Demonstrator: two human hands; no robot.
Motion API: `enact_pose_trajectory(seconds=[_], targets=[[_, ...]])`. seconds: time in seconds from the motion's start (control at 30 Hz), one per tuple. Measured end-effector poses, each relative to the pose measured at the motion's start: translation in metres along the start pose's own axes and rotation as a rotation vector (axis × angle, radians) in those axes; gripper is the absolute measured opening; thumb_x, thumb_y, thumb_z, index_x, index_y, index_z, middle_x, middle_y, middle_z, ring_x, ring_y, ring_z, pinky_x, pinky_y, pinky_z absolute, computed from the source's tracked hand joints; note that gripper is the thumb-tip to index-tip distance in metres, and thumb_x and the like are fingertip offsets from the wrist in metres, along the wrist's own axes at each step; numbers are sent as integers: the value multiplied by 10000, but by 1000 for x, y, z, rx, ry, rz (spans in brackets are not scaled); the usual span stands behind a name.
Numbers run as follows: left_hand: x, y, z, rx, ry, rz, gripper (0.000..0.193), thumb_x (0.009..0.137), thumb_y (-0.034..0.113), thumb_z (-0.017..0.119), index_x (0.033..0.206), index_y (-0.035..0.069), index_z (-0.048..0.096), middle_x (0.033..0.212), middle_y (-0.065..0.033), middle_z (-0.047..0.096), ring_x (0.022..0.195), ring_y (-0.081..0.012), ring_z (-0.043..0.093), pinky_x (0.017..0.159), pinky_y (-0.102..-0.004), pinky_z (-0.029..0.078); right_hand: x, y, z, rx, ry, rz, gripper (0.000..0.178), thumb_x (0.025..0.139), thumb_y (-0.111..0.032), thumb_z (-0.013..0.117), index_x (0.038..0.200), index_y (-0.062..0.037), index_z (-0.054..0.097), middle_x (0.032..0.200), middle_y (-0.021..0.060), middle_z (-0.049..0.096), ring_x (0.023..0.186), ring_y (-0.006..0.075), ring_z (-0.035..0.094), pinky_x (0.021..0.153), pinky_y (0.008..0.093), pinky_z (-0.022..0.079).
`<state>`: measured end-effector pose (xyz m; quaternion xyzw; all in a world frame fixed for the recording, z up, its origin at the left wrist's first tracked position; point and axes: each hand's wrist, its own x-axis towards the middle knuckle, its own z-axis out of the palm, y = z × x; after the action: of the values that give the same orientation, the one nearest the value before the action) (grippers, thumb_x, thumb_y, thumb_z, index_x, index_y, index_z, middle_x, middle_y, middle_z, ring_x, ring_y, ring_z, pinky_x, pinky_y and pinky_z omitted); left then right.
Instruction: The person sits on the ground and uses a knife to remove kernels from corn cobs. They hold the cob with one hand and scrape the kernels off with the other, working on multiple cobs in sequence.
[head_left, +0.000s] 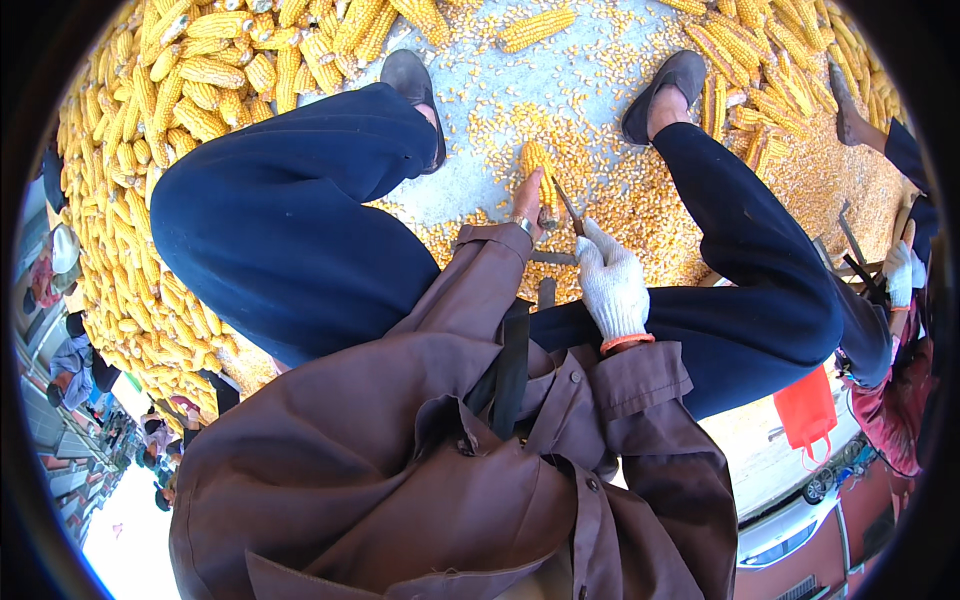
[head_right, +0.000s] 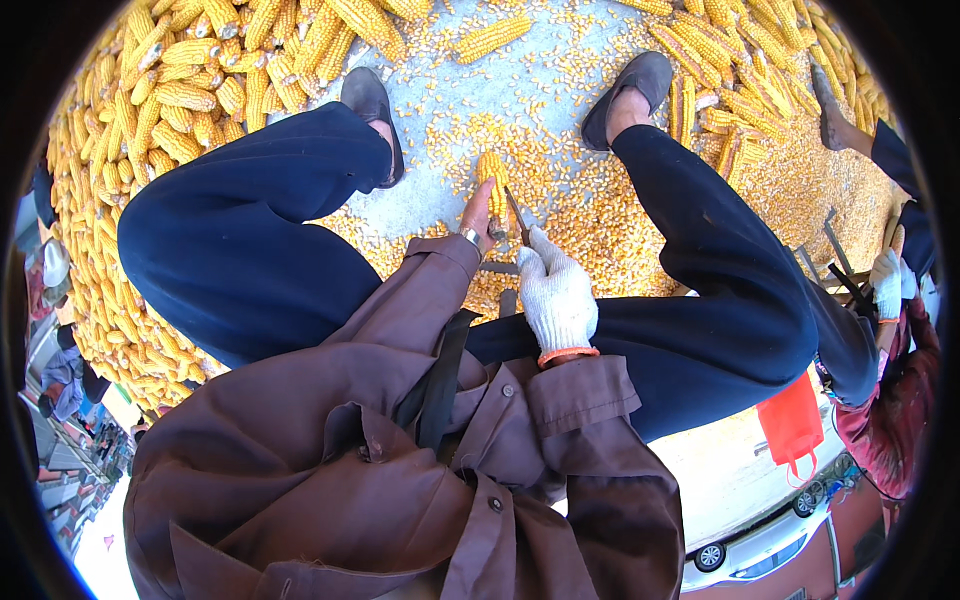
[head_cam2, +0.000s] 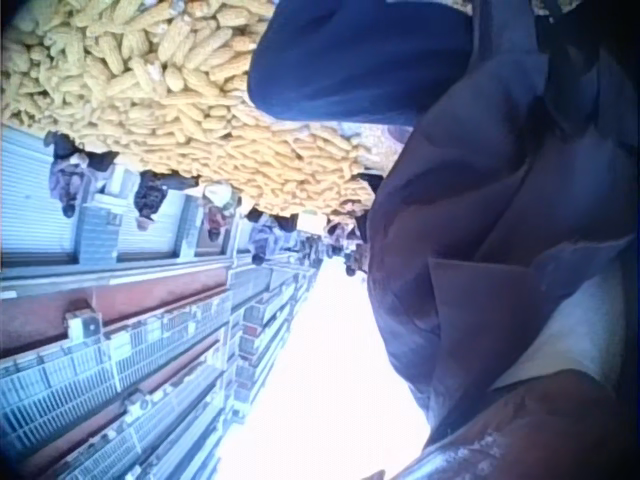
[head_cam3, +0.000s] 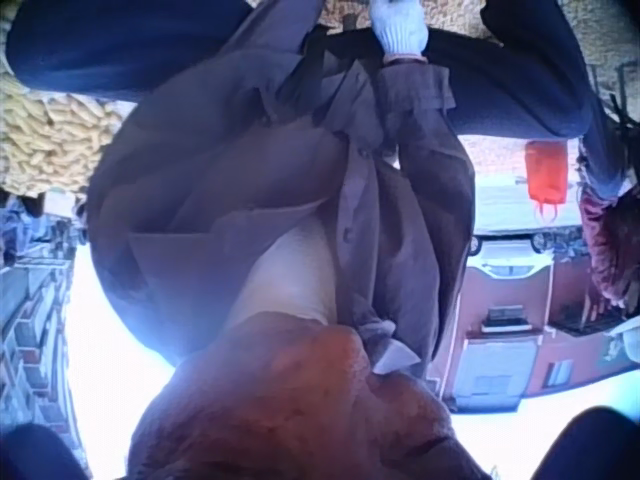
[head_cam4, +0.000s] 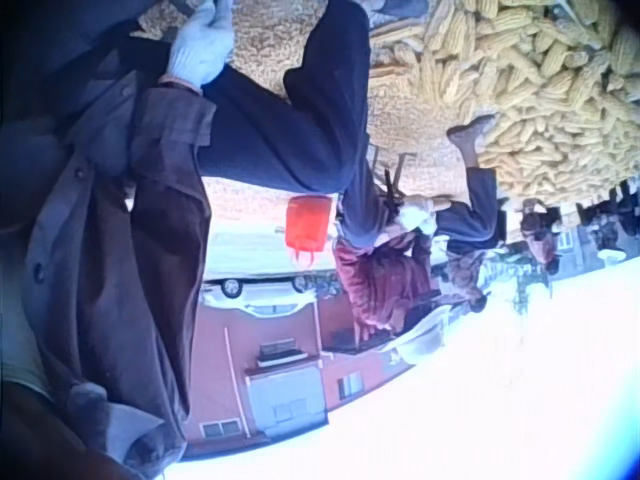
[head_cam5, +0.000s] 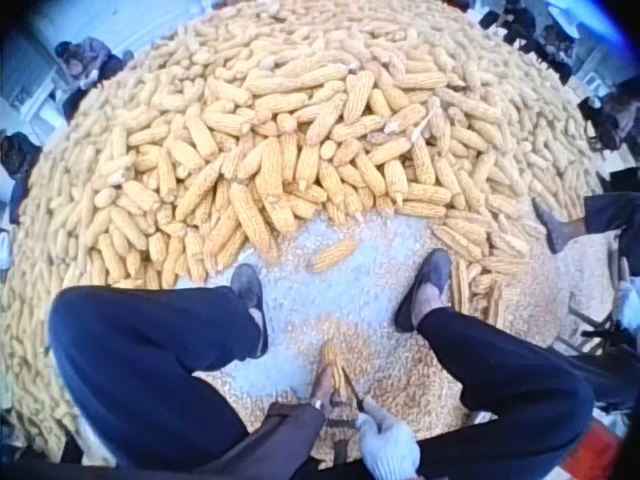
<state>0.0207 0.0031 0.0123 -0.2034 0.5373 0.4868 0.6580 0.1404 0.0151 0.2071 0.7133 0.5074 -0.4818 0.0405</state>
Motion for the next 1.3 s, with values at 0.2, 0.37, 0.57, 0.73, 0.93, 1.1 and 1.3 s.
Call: enact_pose_trajectory(seconds=[0.2,0.37,0.57,0.73,0.93,1.1,1.3], targets=[[3,4,-3,-17,-36,-12,552,843,428,596,1111,-49,527,992,-173,627,870,-288,616,736,-389,475,-19,-25,-9,-283,-10,-41,482,863,-340,597,1295,-130,553,1057,118,683,1000,288,647,841,342,493],[4,5,-5,-20,-46,-22,549,845,427,595,1111,-48,528,990,-172,628,867,-287,617,734,-389,475,-41,-30,-5,-441,67,-220,421,860,-366,590,1260,-235,564,800,145,677,738,333,669,638,440,514],[3,8,-7,-31,-61,-22,546,846,426,593,1111,-47,530,987,-170,629,863,-286,618,730,-389,476,-36,-22,-5,-339,96,-307,387,850,-352,604,1218,-234,604,807,141,678,744,338,665,641,431,518],[3,9,-7,-48,-66,-27,544,848,425,592,1112,-47,531,985,-168,630,860,-285,619,727,-389,477,-30,-26,-3,-303,88,-269,365,850,-353,612,1195,-235,627,834,151,681,761,333,669,656,424,524],[5,7,-9,-63,-64,-43,540,849,423,590,1112,-46,533,982,-167,632,856,-284,620,724,-388,478,-29,-33,9,-340,122,-223,354,864,-357,597,1197,-239,623,821,153,682,755,341,670,644,433,522],[4,2,-10,-76,-66,-56,538,850,422,589,1112,-45,535,980,-165,633,853,-283,621,721,-388,479,-15,-33,19,-348,129,-185,355,871,-352,587,1208,-244,611,780,167,673,724,355,665,611,451,514],[2,0,-14,-77,-60,-68,535,852,421,588,1112,-44,536,977,-163,634,850,-282,623,718,-388,480,-13,-38,22,-485,103,-201,349,878,-324,561,1219,-257,585,709,163,659,657,353,660,557,461,503]])
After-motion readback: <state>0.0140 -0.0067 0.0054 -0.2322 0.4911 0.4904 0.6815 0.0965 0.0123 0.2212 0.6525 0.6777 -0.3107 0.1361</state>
